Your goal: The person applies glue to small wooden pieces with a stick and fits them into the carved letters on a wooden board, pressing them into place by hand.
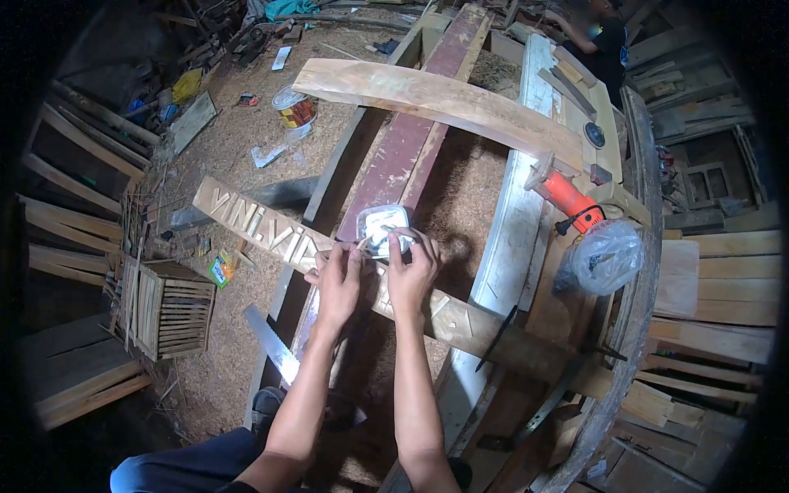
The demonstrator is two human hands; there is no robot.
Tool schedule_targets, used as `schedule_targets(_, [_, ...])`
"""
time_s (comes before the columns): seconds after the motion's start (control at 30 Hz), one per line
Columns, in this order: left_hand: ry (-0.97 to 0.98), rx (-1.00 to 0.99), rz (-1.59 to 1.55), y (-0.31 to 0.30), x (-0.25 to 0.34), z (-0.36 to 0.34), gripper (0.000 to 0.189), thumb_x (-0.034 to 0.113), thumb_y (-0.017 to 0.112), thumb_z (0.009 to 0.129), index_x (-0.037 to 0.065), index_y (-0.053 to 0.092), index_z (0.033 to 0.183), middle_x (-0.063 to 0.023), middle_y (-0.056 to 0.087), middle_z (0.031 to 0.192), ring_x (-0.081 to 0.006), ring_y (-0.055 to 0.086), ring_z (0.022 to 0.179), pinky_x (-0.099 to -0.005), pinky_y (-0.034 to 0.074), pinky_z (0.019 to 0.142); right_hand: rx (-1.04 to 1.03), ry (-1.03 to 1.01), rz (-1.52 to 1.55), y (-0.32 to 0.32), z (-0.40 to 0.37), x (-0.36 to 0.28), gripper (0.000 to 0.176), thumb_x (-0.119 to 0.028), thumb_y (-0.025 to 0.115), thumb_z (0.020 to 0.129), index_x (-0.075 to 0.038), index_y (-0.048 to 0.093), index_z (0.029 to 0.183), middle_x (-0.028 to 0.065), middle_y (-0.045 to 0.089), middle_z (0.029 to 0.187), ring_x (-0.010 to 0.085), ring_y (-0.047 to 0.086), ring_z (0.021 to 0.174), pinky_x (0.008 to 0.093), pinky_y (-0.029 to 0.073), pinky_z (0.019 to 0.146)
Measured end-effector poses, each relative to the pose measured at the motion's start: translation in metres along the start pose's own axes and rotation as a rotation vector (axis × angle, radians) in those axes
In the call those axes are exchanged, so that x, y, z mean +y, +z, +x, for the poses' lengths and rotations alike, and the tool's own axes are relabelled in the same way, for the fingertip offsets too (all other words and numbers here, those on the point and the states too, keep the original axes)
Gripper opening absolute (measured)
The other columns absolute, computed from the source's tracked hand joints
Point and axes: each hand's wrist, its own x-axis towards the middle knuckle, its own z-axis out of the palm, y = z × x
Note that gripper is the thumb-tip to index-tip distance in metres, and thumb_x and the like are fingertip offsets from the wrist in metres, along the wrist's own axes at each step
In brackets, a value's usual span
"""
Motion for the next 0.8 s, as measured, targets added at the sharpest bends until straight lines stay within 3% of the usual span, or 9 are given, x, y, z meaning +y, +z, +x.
schedule_targets(0.13, [-0.015,-0.017,0.006,0.000,0.000,0.001,0.027,0.032,0.051,0.105,0.010,0.062,0.116,-0.0139,0.068,0.106,-0.0322,0.045,0.121,-0.0655,0.008,0.109,0.067,-0.023,0.017,-0.005,0.003,-0.004,0.008,-0.011,0.073,0.087,-0.006,0.072,0.094,0.0092,0.071,0.099,0.0309,0.066,0.094,0.0419,0.047,0.083])
schedule_targets(0.27, [0.006,-0.001,0.017,0.001,0.002,-0.002,0.028,0.032,0.051,0.105,0.010,0.062,0.117,-0.0142,0.067,0.105,-0.0321,0.045,0.122,-0.0656,0.007,0.109,0.007,0.005,-0.091,-0.002,-0.002,-0.002,0.009,-0.012,0.074,0.087,-0.006,0.072,0.095,0.0084,0.071,0.099,0.0307,0.066,0.093,0.0426,0.047,0.085])
schedule_targets(0.33, [0.034,0.037,0.020,0.002,0.002,-0.003,0.029,0.031,0.052,0.104,0.010,0.064,0.120,-0.0161,0.066,0.099,-0.0305,0.049,0.114,-0.0543,0.019,0.103,-0.051,0.097,0.060,0.003,-0.004,0.001,0.011,-0.014,0.074,0.087,-0.007,0.072,0.095,0.0071,0.070,0.099,0.0296,0.065,0.097,0.0434,0.045,0.087])
schedule_targets(0.8, [0.008,0.037,0.012,-0.002,0.003,-0.003,0.032,0.033,0.050,0.105,0.009,0.063,0.122,-0.0165,0.065,0.106,-0.0314,0.048,0.121,-0.0595,0.015,0.105,-0.183,0.168,-0.094,-0.011,0.000,-0.016,0.011,-0.021,0.075,0.085,-0.012,0.076,0.091,0.0011,0.072,0.106,0.0219,0.066,0.101,0.0456,0.029,0.097])
